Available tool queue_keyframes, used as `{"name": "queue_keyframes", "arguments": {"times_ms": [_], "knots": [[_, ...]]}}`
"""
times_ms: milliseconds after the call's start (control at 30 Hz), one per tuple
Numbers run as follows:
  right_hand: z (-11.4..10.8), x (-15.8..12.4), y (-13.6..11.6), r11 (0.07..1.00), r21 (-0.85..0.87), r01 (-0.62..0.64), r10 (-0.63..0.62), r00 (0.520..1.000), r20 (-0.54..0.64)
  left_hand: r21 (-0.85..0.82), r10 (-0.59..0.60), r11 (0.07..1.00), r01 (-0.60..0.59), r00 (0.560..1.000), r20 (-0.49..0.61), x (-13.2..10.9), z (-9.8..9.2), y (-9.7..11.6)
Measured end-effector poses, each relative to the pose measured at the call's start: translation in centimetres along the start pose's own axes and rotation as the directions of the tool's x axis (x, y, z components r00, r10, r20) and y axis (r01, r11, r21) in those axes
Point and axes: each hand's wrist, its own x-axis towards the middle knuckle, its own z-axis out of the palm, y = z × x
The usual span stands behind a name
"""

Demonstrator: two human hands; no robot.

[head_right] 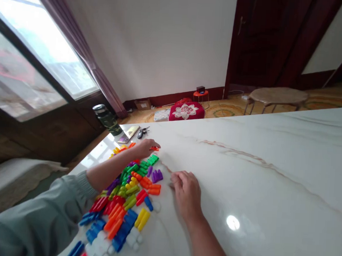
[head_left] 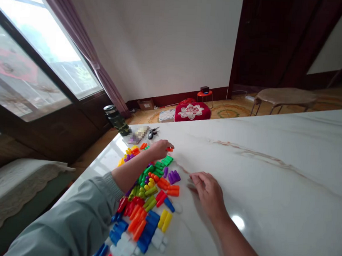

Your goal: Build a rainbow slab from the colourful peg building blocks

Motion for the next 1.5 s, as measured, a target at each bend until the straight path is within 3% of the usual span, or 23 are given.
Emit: {"name": "queue_keyframes", "arguments": {"times_ms": [133, 233, 300, 400, 433, 500, 600, 700, 767, 867, 1033, 1133, 1200, 1267, 1300, 1333, 1400, 1500], "knots": [[0.1, 0.0, 0.6, 0.999, -0.025, 0.023, -0.023, 1.000, -0.004, -0.191, 0.084, 0.976, -0.100, 0.992, -0.089, -6.0, 0.2, 0.9], [0.3, 0.1, 0.9, 0.998, -0.040, 0.047, -0.048, 0.999, -0.015, -0.301, -0.010, 0.952, -0.058, 0.975, -0.220, -10.0, 0.3, -1.0], [0.4, 0.2, 1.0, 0.993, -0.074, 0.087, -0.087, 0.996, -0.007, -0.356, -0.197, 0.931, 0.087, 0.939, -0.284, -12.5, 0.5, -3.2], [0.8, 0.1, 1.1, 0.967, -0.177, 0.185, -0.181, 0.983, 0.039, -0.385, -0.524, 0.827, 0.411, 0.812, -0.259, -15.4, 1.8, -6.1], [0.9, 0.0, 1.1, 0.950, -0.222, 0.221, -0.213, 0.975, 0.062, -0.384, -0.588, 0.785, 0.486, 0.780, -0.215, -16.1, 2.4, -6.5], [1.3, -0.2, 1.0, 0.906, -0.307, 0.290, -0.262, 0.956, 0.130, -0.396, -0.608, 0.759, 0.517, 0.780, -0.147, -16.8, 3.5, -6.3], [1.7, -0.8, 0.9, 0.848, -0.360, 0.390, -0.294, 0.910, 0.293, -0.411, -0.515, 0.806, 0.427, 0.847, -0.130, -16.8, 4.1, -4.0], [1.9, -1.0, 0.7, 0.830, -0.337, 0.445, -0.300, 0.865, 0.402, -0.388, -0.404, 0.862, 0.325, 0.904, -0.140, -16.2, 3.2, -1.6], [2.0, -1.0, 0.6, 0.835, -0.329, 0.442, -0.291, 0.861, 0.417, -0.348, -0.325, 0.904, 0.248, 0.927, -0.184, -15.9, 2.4, -0.6], [2.1, -0.9, 0.6, 0.841, -0.328, 0.430, -0.284, 0.867, 0.409, -0.288, -0.303, 0.930, 0.229, 0.921, -0.245, -15.5, 1.7, 0.4], [2.0, -0.8, 0.8, 0.866, -0.275, 0.418, -0.290, 0.867, 0.404, -0.284, -0.154, 0.955, 0.090, 0.965, -0.213, -15.0, 1.5, 1.9], [1.9, -0.8, 0.7, 0.910, -0.204, 0.362, -0.276, 0.893, 0.354, -0.305, -0.264, 0.939, 0.161, 0.904, -0.337, -14.4, 0.9, 0.0], [1.8, -0.7, 0.7, 0.938, -0.148, 0.312, -0.261, 0.921, 0.289, -0.310, -0.468, 0.880, 0.360, 0.767, -0.438, -13.7, 0.7, -2.9], [1.8, -0.6, 0.7, 0.957, -0.111, 0.269, -0.238, 0.942, 0.236, -0.329, -0.645, 0.764, 0.555, 0.666, -0.375, -12.8, 0.8, -6.0], [1.8, -0.6, 0.7, 0.962, -0.106, 0.253, -0.225, 0.949, 0.222, -0.371, -0.696, 0.714, 0.594, 0.662, -0.280, -12.3, 1.0, -7.2], [1.7, -0.5, 0.7, 0.964, -0.109, 0.242, -0.214, 0.953, 0.216, -0.415, -0.706, 0.687, 0.596, 0.682, -0.189, -11.8, 1.2, -8.1], [1.7, -0.2, 0.8, 0.964, -0.125, 0.234, -0.203, 0.955, 0.218, -0.474, -0.636, 0.702, 0.532, 0.768, -0.079, -10.7, 1.8, -8.2], [1.6, 0.0, 0.8, 0.960, -0.141, 0.241, -0.202, 0.947, 0.249, -0.465, -0.456, 0.809, 0.360, 0.883, -0.109, -9.5, 2.7, -5.5]]}}
